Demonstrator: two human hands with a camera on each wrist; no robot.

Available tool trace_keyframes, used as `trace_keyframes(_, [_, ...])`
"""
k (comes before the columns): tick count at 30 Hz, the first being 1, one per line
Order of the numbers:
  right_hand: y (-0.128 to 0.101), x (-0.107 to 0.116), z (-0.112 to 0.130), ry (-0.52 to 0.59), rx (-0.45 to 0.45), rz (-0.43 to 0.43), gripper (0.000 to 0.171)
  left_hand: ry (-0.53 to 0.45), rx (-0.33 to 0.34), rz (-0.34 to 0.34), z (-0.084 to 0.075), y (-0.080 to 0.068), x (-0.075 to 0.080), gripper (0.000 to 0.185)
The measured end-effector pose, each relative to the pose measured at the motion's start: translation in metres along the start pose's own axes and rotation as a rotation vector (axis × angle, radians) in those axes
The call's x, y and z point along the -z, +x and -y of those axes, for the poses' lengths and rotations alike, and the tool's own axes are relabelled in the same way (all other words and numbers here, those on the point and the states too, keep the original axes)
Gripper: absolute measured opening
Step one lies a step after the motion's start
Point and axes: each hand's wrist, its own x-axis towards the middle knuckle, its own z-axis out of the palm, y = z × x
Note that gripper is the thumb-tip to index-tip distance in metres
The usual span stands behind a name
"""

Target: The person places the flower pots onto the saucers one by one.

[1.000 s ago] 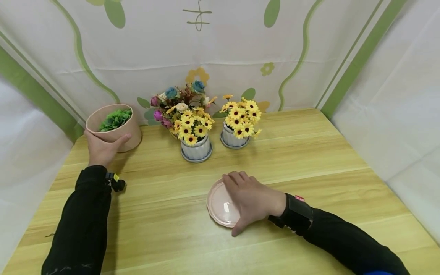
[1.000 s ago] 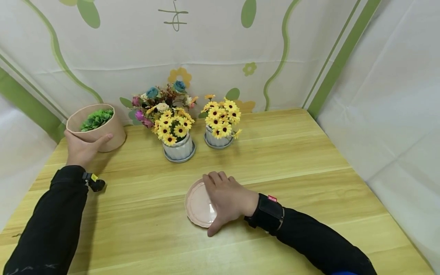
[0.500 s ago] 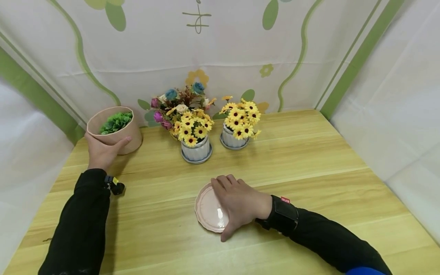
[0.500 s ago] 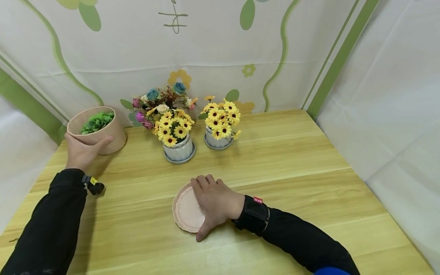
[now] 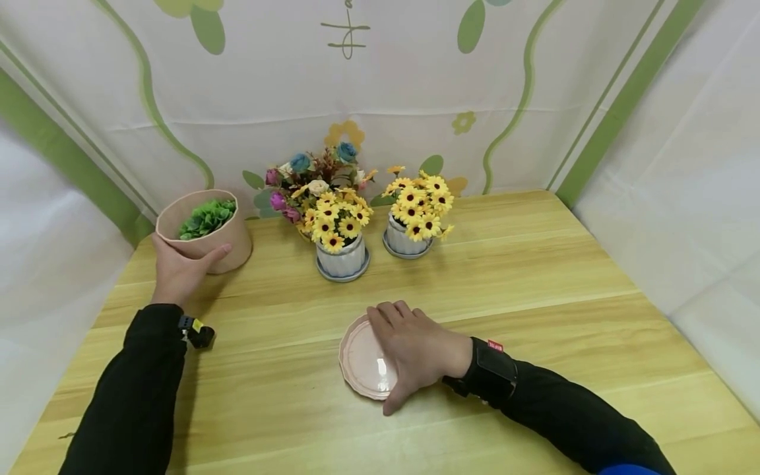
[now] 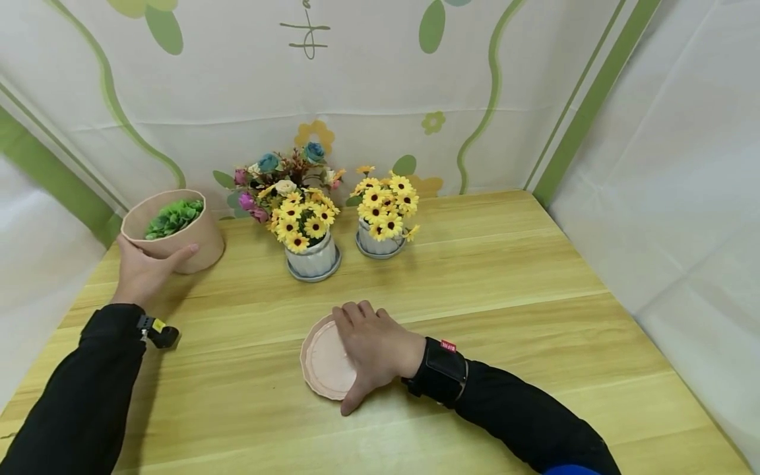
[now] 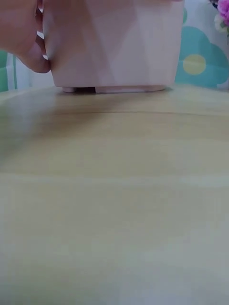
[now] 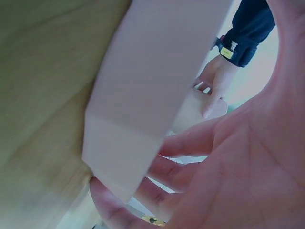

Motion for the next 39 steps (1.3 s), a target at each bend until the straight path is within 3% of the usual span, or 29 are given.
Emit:
trace_keyframes(15, [-0.001,0.000,0.000,0.011,0.002,-0.002,0.150,0.016,-0.022,0.025,0.005,-0.027,0.004,0.110])
trace_keyframes(33, [0.000,-0.001,-0.002,0.019,0.011,-0.001,0.148,-0.115,-0.026,0.078,0.012,-0.060,0.011,0.109])
trace_keyframes(39, [-0.001,-0.001,-0.002,0.026,0.012,-0.006,0.149,-0.073,-0.031,0.100,0.010,-0.071,0.009,0.108])
